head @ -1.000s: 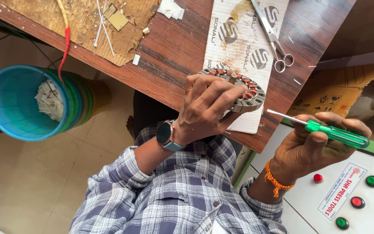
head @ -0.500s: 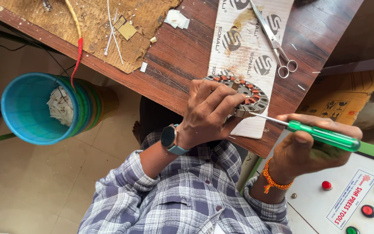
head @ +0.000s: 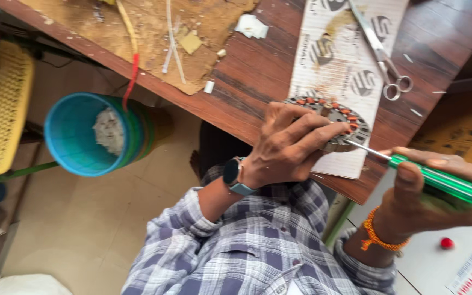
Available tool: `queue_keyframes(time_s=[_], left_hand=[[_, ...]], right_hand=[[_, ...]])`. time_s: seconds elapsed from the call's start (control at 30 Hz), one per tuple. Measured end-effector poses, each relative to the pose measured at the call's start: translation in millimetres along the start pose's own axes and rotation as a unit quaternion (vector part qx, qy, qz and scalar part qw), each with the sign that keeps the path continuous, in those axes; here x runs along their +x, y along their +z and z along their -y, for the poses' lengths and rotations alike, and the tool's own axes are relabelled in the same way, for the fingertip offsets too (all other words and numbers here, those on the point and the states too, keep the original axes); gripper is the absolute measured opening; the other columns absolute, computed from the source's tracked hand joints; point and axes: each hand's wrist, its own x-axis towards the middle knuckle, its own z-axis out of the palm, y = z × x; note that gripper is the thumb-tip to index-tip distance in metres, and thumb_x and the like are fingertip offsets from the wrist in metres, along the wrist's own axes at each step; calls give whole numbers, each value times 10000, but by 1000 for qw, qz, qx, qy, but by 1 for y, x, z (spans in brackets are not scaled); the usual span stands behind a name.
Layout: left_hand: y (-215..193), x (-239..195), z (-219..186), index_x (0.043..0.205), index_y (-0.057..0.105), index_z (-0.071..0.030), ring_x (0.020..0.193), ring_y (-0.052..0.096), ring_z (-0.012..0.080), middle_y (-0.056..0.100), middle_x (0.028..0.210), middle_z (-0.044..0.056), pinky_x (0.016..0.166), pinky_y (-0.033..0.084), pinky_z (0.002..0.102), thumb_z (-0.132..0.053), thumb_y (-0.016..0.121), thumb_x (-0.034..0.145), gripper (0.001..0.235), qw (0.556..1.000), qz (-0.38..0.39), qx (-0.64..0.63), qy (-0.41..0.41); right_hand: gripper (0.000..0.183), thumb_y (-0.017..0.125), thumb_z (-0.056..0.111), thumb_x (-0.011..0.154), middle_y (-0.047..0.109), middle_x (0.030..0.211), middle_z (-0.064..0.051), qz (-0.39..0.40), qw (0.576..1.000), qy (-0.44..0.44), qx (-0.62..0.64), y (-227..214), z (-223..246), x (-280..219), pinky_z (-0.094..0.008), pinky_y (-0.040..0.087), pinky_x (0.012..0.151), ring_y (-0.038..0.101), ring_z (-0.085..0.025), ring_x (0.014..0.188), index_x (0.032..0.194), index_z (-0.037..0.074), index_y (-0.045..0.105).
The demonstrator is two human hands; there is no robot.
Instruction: The person works on a motor stator, using scissors to trim white insulating material and a green screwdriver to adjust copper windings. They repeatedly cut, insert, and press the material into the stator slots while handling the component with both hands.
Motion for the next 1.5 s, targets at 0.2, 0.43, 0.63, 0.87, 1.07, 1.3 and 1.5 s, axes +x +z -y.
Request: queue_keyframes(time_s=[0.2,0.43,0.63,0.87,1.07,1.3,1.5], left_hand=[[13,-12,8,1301,691,-155,1088,596,184,683,1167,-36,952,389,400,-218,814,928,397,1000,-11,6,14],[0,-4,-1,1355,645,-179,1124,565,180,650,1174,-56,970,395,388,-142,781,932,446,999,31,0,-16],[-9,0,-5,1446,616,-175,1061,525,219,581,1109,-16,958,378,428,-153,789,920,555,998,51,-2,-35],[-10,4,-10,1375,648,-195,1071,535,218,607,1125,-20,945,362,433,-118,755,881,511,997,65,-7,-45],[-9,7,-11,1336,654,-195,1099,554,220,605,1105,-19,937,367,421,-114,713,933,415,997,56,-9,-53],[-11,6,-6,1433,537,-232,1162,539,218,593,1226,-19,943,368,408,-243,740,968,507,996,81,-4,-28],[-15,5,4,1506,459,-247,1182,526,256,576,1281,10,1019,383,451,-262,748,851,716,993,111,-26,23]], right_hand=[[570,881,451,979,715,839,-126,-6,1000,26,2,-7,-2,-6,-267,619,678,784,-239,766,1134,29,530],[512,944,337,934,697,837,-105,6,999,31,13,-10,0,-11,-266,638,659,792,-255,799,1075,32,557],[413,898,261,946,753,952,-140,185,982,-10,-41,-19,1,1,-258,625,760,792,-261,891,1129,1,634],[252,844,120,957,756,1013,-145,253,966,24,46,-6,3,20,-287,613,878,756,-229,978,1118,2,692],[186,812,26,958,754,1018,-159,299,953,-43,36,-3,1,37,-298,631,842,768,-244,953,1087,-8,683],[184,777,17,976,734,990,-105,220,969,52,98,9,7,37,-276,649,781,779,-210,897,1097,-49,655],[224,734,18,965,719,868,-121,339,917,198,-68,41,-27,100,-264,558,690,697,-163,751,1153,-99,695]])
